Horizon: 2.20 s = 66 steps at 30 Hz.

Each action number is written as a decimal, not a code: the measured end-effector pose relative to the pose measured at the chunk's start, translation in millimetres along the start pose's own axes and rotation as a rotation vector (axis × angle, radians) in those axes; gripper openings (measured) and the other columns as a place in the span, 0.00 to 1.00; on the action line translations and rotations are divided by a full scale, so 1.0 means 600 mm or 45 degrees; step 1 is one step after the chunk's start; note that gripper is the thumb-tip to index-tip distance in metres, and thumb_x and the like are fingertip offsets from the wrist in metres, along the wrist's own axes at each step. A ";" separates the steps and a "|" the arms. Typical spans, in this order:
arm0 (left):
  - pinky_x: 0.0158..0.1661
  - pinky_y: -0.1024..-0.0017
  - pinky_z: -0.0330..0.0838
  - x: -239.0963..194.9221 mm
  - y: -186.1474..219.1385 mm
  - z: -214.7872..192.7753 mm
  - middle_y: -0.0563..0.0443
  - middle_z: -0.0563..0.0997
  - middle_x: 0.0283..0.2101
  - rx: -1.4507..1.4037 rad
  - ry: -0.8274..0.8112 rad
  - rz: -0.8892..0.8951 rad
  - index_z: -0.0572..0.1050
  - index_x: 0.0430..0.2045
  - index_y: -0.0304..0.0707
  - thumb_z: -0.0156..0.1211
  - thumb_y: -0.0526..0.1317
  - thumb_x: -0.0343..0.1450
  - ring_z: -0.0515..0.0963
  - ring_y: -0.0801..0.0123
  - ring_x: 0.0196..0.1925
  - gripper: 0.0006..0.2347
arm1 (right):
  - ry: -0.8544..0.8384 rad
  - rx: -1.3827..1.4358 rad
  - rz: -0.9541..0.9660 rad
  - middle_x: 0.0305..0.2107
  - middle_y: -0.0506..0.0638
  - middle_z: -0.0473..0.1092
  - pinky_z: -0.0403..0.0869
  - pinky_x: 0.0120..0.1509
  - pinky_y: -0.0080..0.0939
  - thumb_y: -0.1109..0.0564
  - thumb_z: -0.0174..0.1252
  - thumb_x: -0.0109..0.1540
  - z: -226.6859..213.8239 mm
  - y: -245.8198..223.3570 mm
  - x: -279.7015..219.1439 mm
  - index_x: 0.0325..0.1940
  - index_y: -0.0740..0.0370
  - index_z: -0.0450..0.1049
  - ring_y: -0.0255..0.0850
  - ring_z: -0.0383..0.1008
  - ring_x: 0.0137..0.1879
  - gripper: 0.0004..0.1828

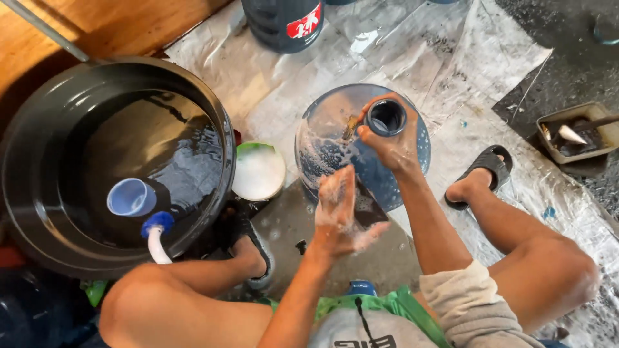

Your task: Washing a large plastic water jug using soap and a scrubbing tool

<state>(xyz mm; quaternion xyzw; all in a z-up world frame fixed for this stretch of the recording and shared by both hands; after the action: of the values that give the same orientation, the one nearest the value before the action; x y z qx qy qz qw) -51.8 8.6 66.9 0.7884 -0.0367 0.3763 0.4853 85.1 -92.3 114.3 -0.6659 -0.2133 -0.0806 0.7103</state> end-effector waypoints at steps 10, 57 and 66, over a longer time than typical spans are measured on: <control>0.62 0.56 0.55 0.033 0.013 0.011 0.33 0.64 0.58 0.039 -0.212 0.145 0.59 0.60 0.30 0.70 0.57 0.52 0.62 0.42 0.60 0.45 | -0.123 0.067 -0.005 0.37 0.57 0.68 0.67 0.56 0.40 0.56 0.69 0.48 -0.014 -0.017 -0.016 0.49 0.67 0.65 0.41 0.69 0.45 0.29; 0.39 0.58 0.74 0.163 -0.032 0.121 0.42 0.80 0.30 -0.423 -0.392 -0.497 0.72 0.40 0.45 0.68 0.39 0.56 0.81 0.49 0.34 0.20 | 0.023 -0.889 -0.200 0.56 0.59 0.58 0.47 0.72 0.60 0.20 0.60 0.38 -0.077 0.027 -0.184 0.57 0.50 0.69 0.52 0.56 0.64 0.52; 0.41 0.65 0.73 0.145 -0.037 0.138 0.45 0.79 0.33 -0.386 -0.357 -0.331 0.71 0.42 0.44 0.67 0.36 0.57 0.81 0.56 0.37 0.20 | 0.416 -0.619 -0.547 0.63 0.55 0.47 0.50 0.71 0.52 0.28 0.67 0.41 -0.124 0.080 -0.249 0.59 0.60 0.65 0.51 0.43 0.71 0.52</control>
<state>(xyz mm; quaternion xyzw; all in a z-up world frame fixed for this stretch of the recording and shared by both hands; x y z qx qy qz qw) 66.2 -18.8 85.1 0.7493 -0.0580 0.1879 0.6324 -15.0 -185.7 7.5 -0.7336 -0.2066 -0.3819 0.5228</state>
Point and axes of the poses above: each hand's wrist, its own x-axis towards the middle knuckle, its own z-axis out of the palm, y = z × x, the point moved 7 cm from there along x, towards the middle knuckle
